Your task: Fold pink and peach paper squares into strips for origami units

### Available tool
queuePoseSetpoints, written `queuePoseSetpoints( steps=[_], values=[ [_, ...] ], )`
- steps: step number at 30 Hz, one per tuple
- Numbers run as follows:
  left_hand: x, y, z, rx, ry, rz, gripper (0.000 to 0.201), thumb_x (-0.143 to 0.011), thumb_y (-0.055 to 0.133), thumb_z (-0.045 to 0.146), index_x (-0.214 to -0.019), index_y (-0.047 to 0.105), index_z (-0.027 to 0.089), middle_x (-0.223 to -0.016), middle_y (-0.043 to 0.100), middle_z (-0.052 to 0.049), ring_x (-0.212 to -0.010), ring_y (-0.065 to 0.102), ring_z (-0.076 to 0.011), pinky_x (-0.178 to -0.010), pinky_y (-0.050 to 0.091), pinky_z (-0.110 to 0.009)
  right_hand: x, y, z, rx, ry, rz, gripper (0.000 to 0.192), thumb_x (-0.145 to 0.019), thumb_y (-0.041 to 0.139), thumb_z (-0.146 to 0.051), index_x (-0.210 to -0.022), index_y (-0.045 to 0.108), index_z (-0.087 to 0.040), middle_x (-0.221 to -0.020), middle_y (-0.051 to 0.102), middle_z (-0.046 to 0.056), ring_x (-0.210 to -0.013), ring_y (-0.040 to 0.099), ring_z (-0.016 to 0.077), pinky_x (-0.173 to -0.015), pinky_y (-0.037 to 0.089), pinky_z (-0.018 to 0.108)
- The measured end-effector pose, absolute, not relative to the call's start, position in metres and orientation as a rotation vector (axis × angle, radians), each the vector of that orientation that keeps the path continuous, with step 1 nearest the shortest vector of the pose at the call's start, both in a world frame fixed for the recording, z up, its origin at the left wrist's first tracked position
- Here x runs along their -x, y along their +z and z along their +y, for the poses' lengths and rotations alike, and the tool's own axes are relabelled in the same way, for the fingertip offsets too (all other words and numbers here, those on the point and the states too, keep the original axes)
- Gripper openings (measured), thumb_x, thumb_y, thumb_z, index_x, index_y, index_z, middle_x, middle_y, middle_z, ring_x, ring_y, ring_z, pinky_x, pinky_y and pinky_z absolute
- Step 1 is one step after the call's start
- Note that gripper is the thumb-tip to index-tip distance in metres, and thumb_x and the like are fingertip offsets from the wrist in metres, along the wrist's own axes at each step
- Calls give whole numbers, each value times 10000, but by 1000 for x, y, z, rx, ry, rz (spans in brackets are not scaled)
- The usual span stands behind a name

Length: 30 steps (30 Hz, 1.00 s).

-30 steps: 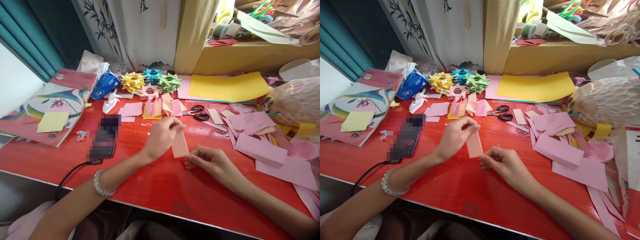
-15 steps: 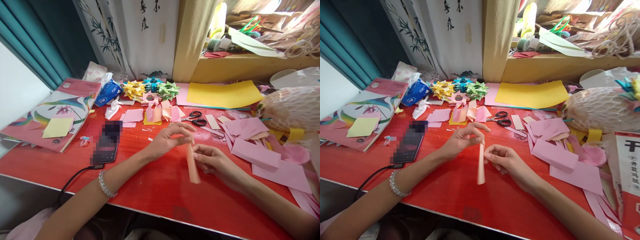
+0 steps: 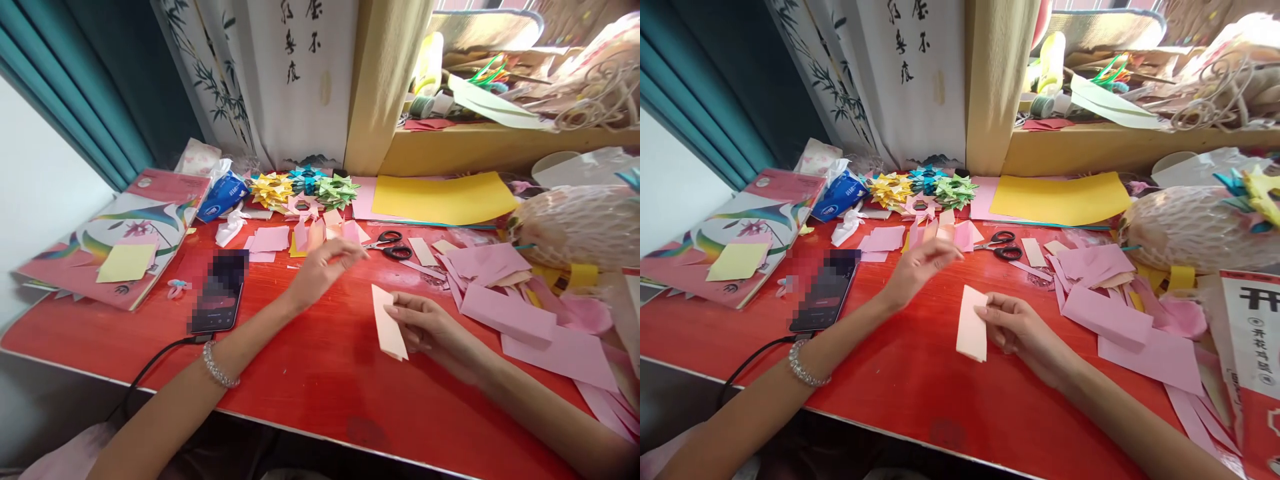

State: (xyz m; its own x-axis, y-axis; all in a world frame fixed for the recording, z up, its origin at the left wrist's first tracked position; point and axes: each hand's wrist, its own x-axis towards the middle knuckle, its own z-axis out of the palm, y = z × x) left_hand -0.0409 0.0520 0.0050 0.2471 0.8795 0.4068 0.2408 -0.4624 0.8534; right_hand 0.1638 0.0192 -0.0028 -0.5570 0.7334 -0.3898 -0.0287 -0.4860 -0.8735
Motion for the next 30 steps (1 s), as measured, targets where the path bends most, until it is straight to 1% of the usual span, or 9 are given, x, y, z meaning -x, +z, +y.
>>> queuePoseSetpoints(
  steps=[3, 6, 8, 11, 13, 16, 21, 25, 30],
  values=[
    [68, -1, 74, -2105, 1362, 1710, 198, -847, 514, 326, -968, 579, 183, -1058, 591, -81, -1068, 501, -210, -956, 382, -377, -166, -5, 25, 1191, 1902, -1254, 302, -789, 615, -397, -681, 430, -184, -461, 364, -77, -371, 225, 32, -350, 176, 171],
    [86, -16, 91, -2182, 1016, 2128, 596, -734, 651, 352, -1228, 401, 131, -1270, 487, -156, -1200, 429, -257, -985, 377, -376, -167, -8, 28, 1249, 1779, -1350, 336, -780, 610, -428, -654, 429, -175, -485, 385, -68, -379, 253, 28, -342, 170, 166],
    [92, -25, 95, -2178, 897, 2180, 656, -723, 655, 312, -1268, 359, 99, -1252, 507, -187, -1169, 473, -289, -928, 424, -375, -166, -9, 27, 1277, 1709, -1451, 350, -789, 585, -452, -644, 442, -167, -491, 414, -58, -379, 277, 26, -344, 187, 164],
    [95, -30, 95, -2161, 795, 2234, 545, -794, 551, 228, -1290, 358, 113, -1113, 610, -172, -1018, 586, -286, -797, 481, -354, -162, -8, 28, 1279, 1565, -1586, 321, -787, 576, -452, -678, 488, -163, -495, 472, -42, -383, 347, 41, -353, 255, 176],
    [96, -30, 94, -2150, 730, 2279, 480, -829, 476, 177, -1296, 370, 135, -1021, 654, -150, -931, 625, -268, -748, 487, -337, -158, -3, 33, 1197, 1482, -1591, 262, -772, 602, -415, -814, 537, -165, -526, 505, -40, -429, 447, 73, -393, 350, 196],
    [98, -28, 93, -2136, 650, 2330, 435, -844, 436, 156, -1278, 409, 144, -924, 681, -133, -862, 646, -255, -708, 485, -316, -147, 13, 49, 1067, 1412, -1644, 356, -773, 605, -358, -1055, 531, -153, -557, 533, -38, -450, 512, 104, -421, 418, 227],
    [98, -23, 92, -2144, 632, 2378, 375, -873, 390, 165, -1240, 459, 143, -881, 688, -137, -818, 656, -249, -681, 473, -307, -98, 35, 97, 1081, 1356, -1683, 243, -790, 578, -186, -1025, 556, -126, -582, 581, -3, -504, 577, 108, -488, 478, 220],
    [97, -17, 89, -2136, 677, 2447, 383, -916, 290, 175, -1263, 447, 142, -855, 691, -131, -790, 659, -239, -672, 461, -297, -50, 26, 135, 1170, 1337, -1702, 211, -818, 557, -132, -1022, 544, -83, -532, 563, -9, -456, 565, 112, -466, 478, 229],
    [96, -12, 84, -2176, 707, 2474, 401, -928, 282, 199, -1306, 413, 167, -855, 692, -117, -754, 660, -223, -647, 447, -275, -21, 15, 163, 1235, 1338, -1730, 246, -881, 523, -291, -1042, 560, -108, -934, 606, 56, -744, 604, 125, -643, 521, 284]
  ],
)
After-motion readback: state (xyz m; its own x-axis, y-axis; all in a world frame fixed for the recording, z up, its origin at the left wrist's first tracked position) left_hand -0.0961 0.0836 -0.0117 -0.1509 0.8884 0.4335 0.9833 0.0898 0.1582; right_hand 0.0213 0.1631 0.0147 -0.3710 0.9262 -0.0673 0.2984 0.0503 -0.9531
